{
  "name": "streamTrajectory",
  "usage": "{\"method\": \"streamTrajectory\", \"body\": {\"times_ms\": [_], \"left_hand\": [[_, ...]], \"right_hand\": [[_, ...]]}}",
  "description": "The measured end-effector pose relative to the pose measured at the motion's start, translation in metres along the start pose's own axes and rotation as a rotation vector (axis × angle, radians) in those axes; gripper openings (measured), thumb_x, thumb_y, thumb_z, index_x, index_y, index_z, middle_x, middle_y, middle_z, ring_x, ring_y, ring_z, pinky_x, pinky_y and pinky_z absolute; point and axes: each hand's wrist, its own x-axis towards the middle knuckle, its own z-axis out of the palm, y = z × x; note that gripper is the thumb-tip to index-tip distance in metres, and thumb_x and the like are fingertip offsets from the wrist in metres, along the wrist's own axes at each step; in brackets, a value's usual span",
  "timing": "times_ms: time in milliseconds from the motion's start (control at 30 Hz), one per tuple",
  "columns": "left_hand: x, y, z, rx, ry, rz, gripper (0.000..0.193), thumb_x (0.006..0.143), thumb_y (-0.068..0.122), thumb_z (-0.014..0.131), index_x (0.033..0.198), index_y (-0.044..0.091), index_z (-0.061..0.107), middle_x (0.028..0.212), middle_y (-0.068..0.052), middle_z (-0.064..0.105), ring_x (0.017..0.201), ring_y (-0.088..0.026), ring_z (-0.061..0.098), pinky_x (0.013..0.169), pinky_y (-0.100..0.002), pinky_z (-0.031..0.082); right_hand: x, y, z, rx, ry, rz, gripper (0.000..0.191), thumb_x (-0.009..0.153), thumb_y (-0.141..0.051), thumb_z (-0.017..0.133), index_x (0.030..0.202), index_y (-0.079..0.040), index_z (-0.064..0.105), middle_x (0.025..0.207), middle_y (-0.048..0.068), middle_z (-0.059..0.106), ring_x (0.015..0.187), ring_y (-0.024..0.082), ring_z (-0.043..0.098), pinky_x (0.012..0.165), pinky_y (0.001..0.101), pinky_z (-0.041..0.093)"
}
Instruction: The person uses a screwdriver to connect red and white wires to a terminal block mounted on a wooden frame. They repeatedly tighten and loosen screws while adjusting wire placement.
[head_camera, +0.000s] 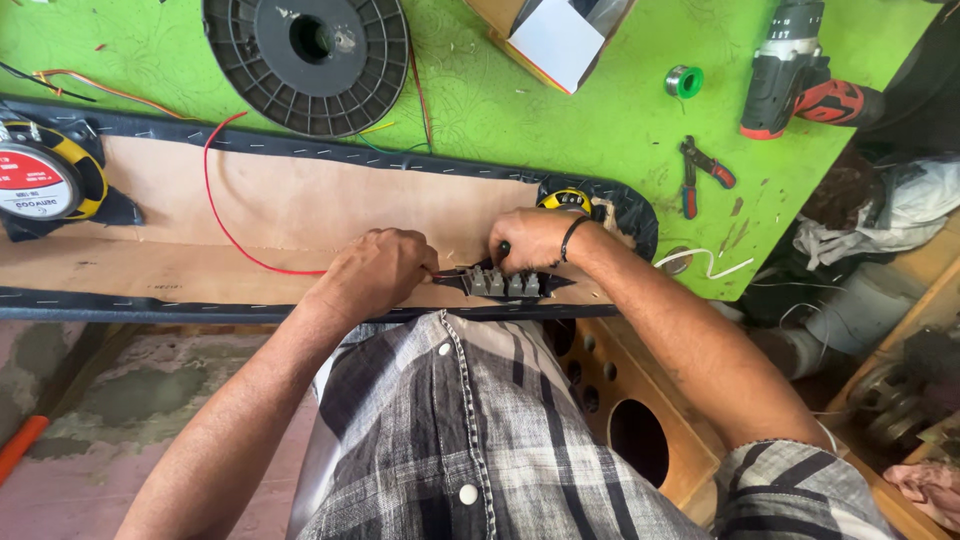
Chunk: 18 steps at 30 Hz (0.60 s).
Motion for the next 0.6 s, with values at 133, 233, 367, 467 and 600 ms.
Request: {"method": "streamTrajectory", "body": {"times_ms": [133,233,367,467,600], "left_hand": [[0.003,-0.001,0.0,0.015,-0.017,0.005,0.015,0.09,0.016,0.064,0.094,0.016,0.079,0.097,-0.01,0.075,0.091,-0.032,0.073,0.085,-0.046,0.056],[0.004,-0.003,0.0,-0.022,-0.015,0.035,0.015,0.088,0.016,0.065,0.092,0.016,0.079,0.096,-0.01,0.076,0.092,-0.032,0.073,0.085,-0.046,0.056],[0.006,-0.006,0.003,-0.035,-0.023,0.058,0.015,0.085,0.017,0.065,0.092,0.015,0.078,0.096,-0.01,0.076,0.094,-0.032,0.072,0.085,-0.046,0.055],[0.009,-0.013,0.009,-0.014,-0.033,0.043,0.018,0.086,0.014,0.062,0.091,0.015,0.079,0.097,-0.011,0.075,0.095,-0.033,0.072,0.087,-0.046,0.055],[0.016,-0.025,0.023,-0.05,-0.008,0.025,0.02,0.085,0.012,0.06,0.09,0.015,0.079,0.098,-0.011,0.076,0.096,-0.033,0.072,0.088,-0.047,0.055]], "right_hand": [[-0.001,0.002,0.002,0.04,0.0,0.041,0.028,0.077,-0.025,0.075,0.102,-0.013,0.079,0.097,0.008,0.078,0.092,0.026,0.073,0.082,0.0398,0.057],[0.0,0.003,0.008,0.012,0.054,-0.025,0.027,0.077,-0.024,0.076,0.1,-0.011,0.079,0.097,0.009,0.077,0.093,0.028,0.073,0.083,0.0406,0.057],[0.0,0.006,0.012,-0.051,0.052,-0.006,0.028,0.079,-0.023,0.074,0.103,-0.011,0.078,0.098,0.012,0.076,0.094,0.031,0.071,0.085,0.043,0.055],[-0.009,0.008,0.007,0.038,0.148,-0.024,0.028,0.083,-0.022,0.07,0.106,-0.009,0.076,0.103,0.013,0.075,0.094,0.031,0.071,0.085,0.0442,0.055],[-0.036,0.004,0.0,0.156,0.302,0.233,0.026,0.095,-0.03,0.064,0.107,-0.01,0.076,0.099,0.014,0.075,0.092,0.031,0.072,0.086,0.0432,0.056]]}}
